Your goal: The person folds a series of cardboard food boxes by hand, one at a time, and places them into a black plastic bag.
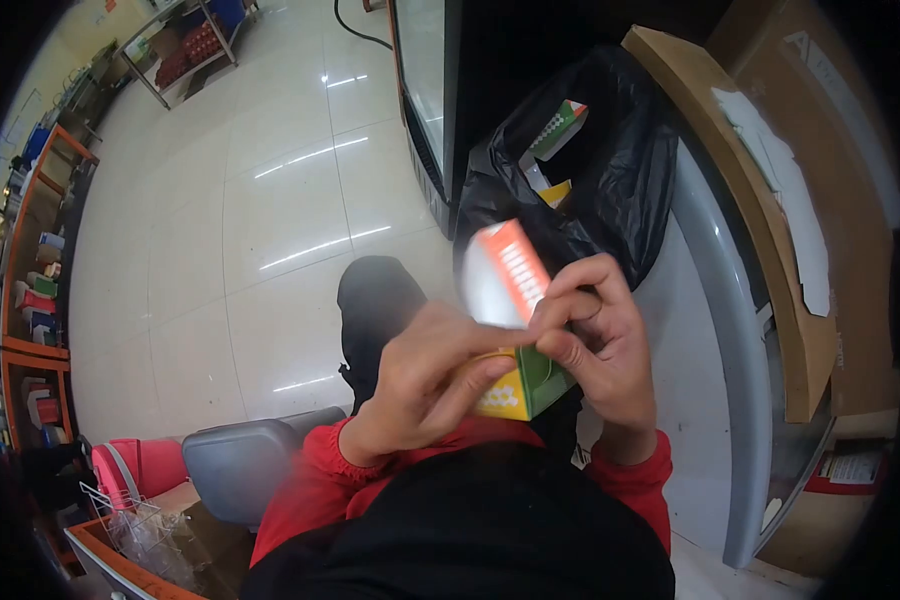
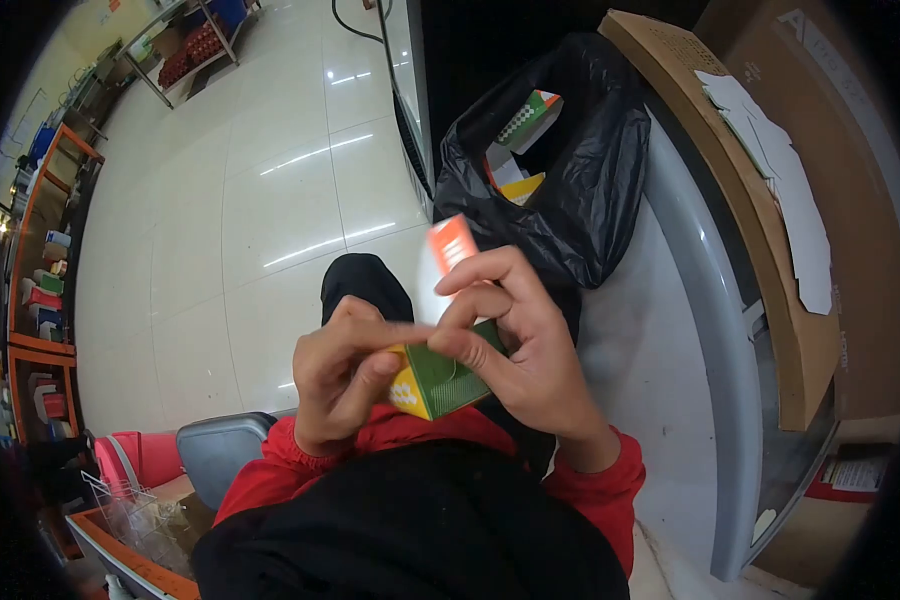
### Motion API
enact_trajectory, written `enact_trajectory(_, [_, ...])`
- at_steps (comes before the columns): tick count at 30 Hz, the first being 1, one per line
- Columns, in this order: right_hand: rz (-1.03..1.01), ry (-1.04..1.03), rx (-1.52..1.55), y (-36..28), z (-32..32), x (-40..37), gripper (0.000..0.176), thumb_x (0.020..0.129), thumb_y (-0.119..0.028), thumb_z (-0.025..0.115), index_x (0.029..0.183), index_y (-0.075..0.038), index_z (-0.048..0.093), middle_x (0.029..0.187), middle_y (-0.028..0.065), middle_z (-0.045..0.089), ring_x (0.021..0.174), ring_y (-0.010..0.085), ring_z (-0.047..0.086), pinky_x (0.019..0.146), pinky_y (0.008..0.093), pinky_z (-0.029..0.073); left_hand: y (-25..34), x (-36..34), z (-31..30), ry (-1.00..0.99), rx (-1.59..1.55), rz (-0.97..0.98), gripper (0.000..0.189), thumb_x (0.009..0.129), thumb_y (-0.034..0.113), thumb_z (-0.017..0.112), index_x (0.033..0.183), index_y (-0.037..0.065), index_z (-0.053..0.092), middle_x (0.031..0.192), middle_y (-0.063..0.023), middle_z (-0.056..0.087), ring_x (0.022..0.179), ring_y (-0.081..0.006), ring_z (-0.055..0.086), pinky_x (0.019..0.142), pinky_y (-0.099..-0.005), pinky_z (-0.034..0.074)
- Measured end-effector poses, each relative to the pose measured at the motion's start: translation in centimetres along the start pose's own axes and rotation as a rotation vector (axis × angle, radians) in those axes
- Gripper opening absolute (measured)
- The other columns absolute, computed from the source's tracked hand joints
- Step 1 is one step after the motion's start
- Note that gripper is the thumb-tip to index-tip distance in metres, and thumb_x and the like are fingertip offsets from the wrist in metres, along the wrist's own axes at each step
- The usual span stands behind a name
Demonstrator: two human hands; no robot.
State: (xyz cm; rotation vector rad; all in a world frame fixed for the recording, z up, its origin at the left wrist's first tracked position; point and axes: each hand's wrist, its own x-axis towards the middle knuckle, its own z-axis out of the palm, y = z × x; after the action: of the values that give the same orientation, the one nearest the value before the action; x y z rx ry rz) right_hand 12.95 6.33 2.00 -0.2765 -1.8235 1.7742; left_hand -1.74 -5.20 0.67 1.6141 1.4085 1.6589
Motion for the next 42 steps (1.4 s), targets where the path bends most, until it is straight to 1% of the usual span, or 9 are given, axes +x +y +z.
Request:
enact_trajectory(5, [-0.235,0.345,0.196,1.1,-0.9,0.7,0.022,0.09,-0.003,0.048,0.11,-0.001,0.037,0.081,0.0039,0.052,0.076,0.0069,0.05,0.073,0.0191,0.038,-1.1,-0.8,-3.4,-0.077,-0.375,-0.285,0.019,0.074,0.004,0.071,0.089,-0.003,0.063,0.084,-0.01,0.065,0.075,-0.0134,0.061,0.07,-0.0243,0.047])
enact_trajectory(9, [-0.557,0.732,-0.354,2.9,-0.7,3.5,0.027,0.088,-0.006,0.052,0.112,-0.003,0.041,0.098,0.0096,0.052,0.093,0.0157,0.05,0.084,0.0276,0.04,-2.7,-1.0,-3.5,0.095,-0.438,-0.309,0.015,0.075,-0.001,0.068,0.089,-0.003,0.063,0.084,-0.0075,0.065,0.077,-0.013,0.061,0.071,-0.0238,0.047])
enact_trajectory(11, [-0.766,0.513,-0.911,2.7,0.4,2.0,0.031,0.084,-0.009,0.059,0.112,-0.005,0.045,0.107,0.0107,0.052,0.101,0.0205,0.049,0.09,0.0321,0.039,-4.0,-0.2,-1.6,0.346,-0.542,-0.255,0.015,0.079,-0.001,0.065,0.092,-0.002,0.058,0.086,-0.006,0.064,0.078,-0.0111,0.06,0.071,-0.0226,0.047])
enact_trajectory(17, [-0.736,0.395,-0.988,6.5,2.7,1.6,0.035,0.072,-0.011,0.073,0.103,-0.008,0.059,0.11,0.0092,0.054,0.108,0.0278,0.051,0.093,0.0393,0.044,-4.2,0.8,1.1,0.549,-0.468,-0.146,0.016,0.078,-0.003,0.064,0.091,-0.001,0.054,0.086,-0.0059,0.063,0.078,-0.0103,0.059,0.07,-0.0223,0.047])
enact_trajectory(21, [-0.742,0.297,-0.931,4.7,1.8,1.3,0.02,0.072,-0.007,0.071,0.09,-0.005,0.063,0.099,0.0091,0.059,0.088,0.0253,0.06,0.081,0.032,0.052,-5.3,0.4,0.5,0.552,-0.264,-0.021,0.015,0.078,-0.006,0.064,0.086,0.0,0.052,0.083,-0.0097,0.064,0.076,-0.0121,0.061,0.069,-0.0228,0.047])
enact_trajectory(26, [-0.425,0.388,-0.471,4.0,1.9,1.9,0.011,0.073,-0.002,0.07,0.083,-0.001,0.064,0.085,0.0092,0.057,0.08,0.0194,0.059,0.08,0.0322,0.051,-5.9,-0.4,0.4,0.416,0.553,0.247,0.013,0.071,-0.011,0.065,0.08,-0.004,0.06,0.083,-0.0138,0.064,0.076,-0.0179,0.061,0.067,-0.0267,0.047])
enact_trajectory(28, [-0.452,0.438,-0.377,4.7,1.8,2.3,0.011,0.073,-0.001,0.07,0.082,-0.001,0.064,0.082,0.0086,0.056,0.079,0.0183,0.059,0.08,0.0341,0.051,-5.5,0.3,1.8,0.421,0.506,0.247,0.015,0.065,-0.01,0.064,0.077,-0.002,0.063,0.072,-0.0143,0.059,0.062,-0.0264,0.058,0.058,-0.0294,0.045])
enact_trajectory(35, [-0.545,0.423,-0.564,4.6,2.3,2.2,0.014,0.068,0.001,0.071,0.08,-0.003,0.064,0.083,0.0079,0.056,0.076,0.0213,0.057,0.082,0.0383,0.051,-4.7,0.1,2.3,0.475,-0.142,-0.109,0.013,0.071,-0.005,0.069,0.082,-0.003,0.064,0.078,-0.0054,0.064,0.068,-0.0096,0.056,0.062,-0.0245,0.044])
enact_trajectory(42, [-0.392,0.324,-1.181,6.2,6.0,0.3,0.043,0.078,-0.001,0.056,0.121,0.004,0.05,0.125,0.0147,0.043,0.118,0.0299,0.041,0.101,0.0466,0.032,-4.9,0.5,1.7,0.54,-0.458,-0.167,0.016,0.073,-0.006,0.066,0.088,-0.002,0.062,0.081,-0.0025,0.062,0.073,-0.0078,0.056,0.068,-0.0209,0.044])
